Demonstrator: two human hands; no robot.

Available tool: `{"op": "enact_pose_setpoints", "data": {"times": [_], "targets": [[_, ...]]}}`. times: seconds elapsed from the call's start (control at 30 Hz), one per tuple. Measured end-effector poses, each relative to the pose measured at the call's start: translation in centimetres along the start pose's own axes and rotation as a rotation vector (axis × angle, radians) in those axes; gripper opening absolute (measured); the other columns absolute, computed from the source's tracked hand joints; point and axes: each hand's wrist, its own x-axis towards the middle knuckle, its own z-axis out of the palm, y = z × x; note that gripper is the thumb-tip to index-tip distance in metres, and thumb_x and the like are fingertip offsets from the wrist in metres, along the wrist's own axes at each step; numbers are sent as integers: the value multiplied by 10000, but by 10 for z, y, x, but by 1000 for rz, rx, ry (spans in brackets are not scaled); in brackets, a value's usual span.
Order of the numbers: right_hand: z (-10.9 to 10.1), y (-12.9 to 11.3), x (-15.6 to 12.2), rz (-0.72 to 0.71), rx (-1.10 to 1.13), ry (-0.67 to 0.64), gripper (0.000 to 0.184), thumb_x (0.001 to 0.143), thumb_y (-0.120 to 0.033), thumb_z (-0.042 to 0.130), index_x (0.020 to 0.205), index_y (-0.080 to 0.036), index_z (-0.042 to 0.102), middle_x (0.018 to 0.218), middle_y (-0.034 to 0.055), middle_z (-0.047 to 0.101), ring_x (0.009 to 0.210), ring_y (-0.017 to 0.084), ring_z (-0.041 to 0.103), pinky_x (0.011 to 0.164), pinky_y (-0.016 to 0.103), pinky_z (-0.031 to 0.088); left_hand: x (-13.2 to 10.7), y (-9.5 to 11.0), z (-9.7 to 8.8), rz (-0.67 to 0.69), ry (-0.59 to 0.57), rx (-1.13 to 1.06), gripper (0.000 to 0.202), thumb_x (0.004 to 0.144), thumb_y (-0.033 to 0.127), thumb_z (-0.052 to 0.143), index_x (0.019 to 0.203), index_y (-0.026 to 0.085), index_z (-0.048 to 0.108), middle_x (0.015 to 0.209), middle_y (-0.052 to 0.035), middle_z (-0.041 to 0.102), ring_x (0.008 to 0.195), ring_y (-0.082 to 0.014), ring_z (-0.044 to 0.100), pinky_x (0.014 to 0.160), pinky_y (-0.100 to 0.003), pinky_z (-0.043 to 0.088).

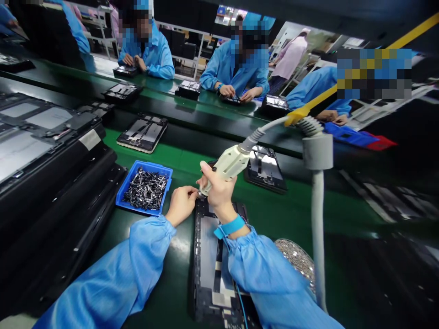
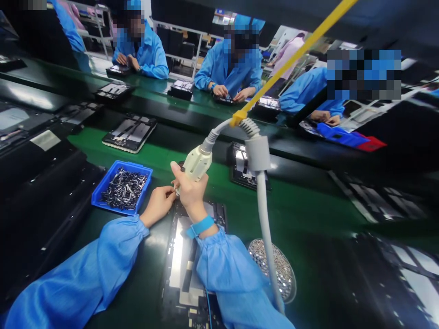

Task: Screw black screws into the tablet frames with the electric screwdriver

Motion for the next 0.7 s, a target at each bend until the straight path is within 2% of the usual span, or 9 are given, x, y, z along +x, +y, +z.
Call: {"op": "enact_pose_setpoints", "data": {"times": [0.4, 0.53, 0.63, 0.7], "targets": [[2, -6, 2, 43, -25, -1, 389, 667, -466, 844, 548, -214, 572, 402, -55, 489, 354, 107, 465, 435, 282, 501, -1, 1, 0, 11, 22, 59, 215, 901, 103, 607, 798, 136, 793, 714, -49, 738, 672, -178, 635, 680, -267, 421], [6, -8, 1, 61, -43, -27, 390, 658, -477, 848, 573, -217, 571, 425, -45, 503, 377, 122, 484, 396, 279, 451, 4, 3, -4, 26, 30, 90, 215, 912, 110, 591, 792, 132, 768, 740, -68, 744, 731, -206, 684, 713, -288, 480], [6, -6, -1, 80, -44, -43, 413, 650, -499, 860, 568, -213, 574, 440, -36, 522, 382, 120, 478, 408, 288, 461, -16, 9, -9, 41, 106, 131, 207, 932, 123, 560, 980, 125, 761, 1024, -142, 782, 911, -244, 733, 837, -347, 556], [5, -5, -1, 84, -27, -45, 424, 652, -508, 868, 568, -210, 579, 438, -35, 527, 371, 117, 470, 408, 289, 460, -53, 10, -6, 188, 186, 217, 247, 961, 161, 541, 1123, 144, 727, 1239, -180, 739, 1115, -271, 719, 971, -395, 572]]}}
